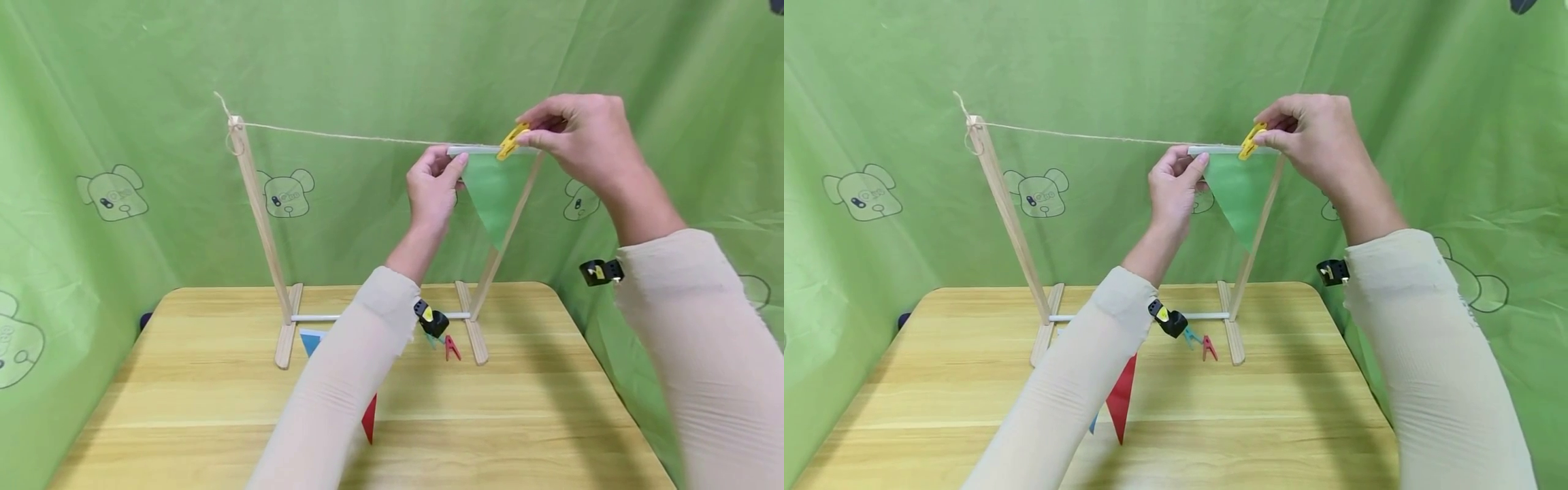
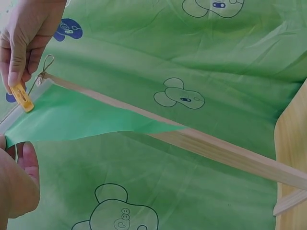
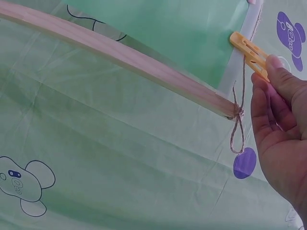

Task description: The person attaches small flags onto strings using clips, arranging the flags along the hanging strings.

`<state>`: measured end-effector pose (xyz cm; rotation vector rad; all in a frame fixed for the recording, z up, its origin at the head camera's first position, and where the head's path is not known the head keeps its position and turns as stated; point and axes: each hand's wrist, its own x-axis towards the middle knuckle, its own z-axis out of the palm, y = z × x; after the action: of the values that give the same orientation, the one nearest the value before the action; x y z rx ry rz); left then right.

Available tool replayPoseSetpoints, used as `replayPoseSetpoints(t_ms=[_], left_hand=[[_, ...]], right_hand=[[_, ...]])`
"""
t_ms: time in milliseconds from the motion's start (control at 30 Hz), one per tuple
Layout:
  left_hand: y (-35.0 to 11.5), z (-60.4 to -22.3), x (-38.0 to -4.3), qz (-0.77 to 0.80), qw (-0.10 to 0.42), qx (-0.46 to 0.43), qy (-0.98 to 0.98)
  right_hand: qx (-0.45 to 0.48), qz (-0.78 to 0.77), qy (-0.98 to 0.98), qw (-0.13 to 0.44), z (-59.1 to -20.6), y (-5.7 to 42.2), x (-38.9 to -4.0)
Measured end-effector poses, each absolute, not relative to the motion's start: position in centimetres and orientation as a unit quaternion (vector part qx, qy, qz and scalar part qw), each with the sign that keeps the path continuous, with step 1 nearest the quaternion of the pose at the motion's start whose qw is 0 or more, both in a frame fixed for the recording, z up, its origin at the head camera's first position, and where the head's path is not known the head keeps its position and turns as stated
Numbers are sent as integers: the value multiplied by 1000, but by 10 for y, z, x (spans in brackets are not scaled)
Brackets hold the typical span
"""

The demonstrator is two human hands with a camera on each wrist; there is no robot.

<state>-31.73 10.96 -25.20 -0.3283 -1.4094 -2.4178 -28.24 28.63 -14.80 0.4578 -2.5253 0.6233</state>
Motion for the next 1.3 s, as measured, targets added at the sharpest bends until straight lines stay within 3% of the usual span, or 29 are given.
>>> replayPoseSetpoints(t_ms=[767, 1300], left_hand=[[108, -257, -322, -831, 173, -116, -515], [106, -261, -327, -819, 156, -115, -539]], right_hand=[[170, 209, -937, 223, -153, 283, -284], [182, 211, -930, 242, -164, 280, -287]])
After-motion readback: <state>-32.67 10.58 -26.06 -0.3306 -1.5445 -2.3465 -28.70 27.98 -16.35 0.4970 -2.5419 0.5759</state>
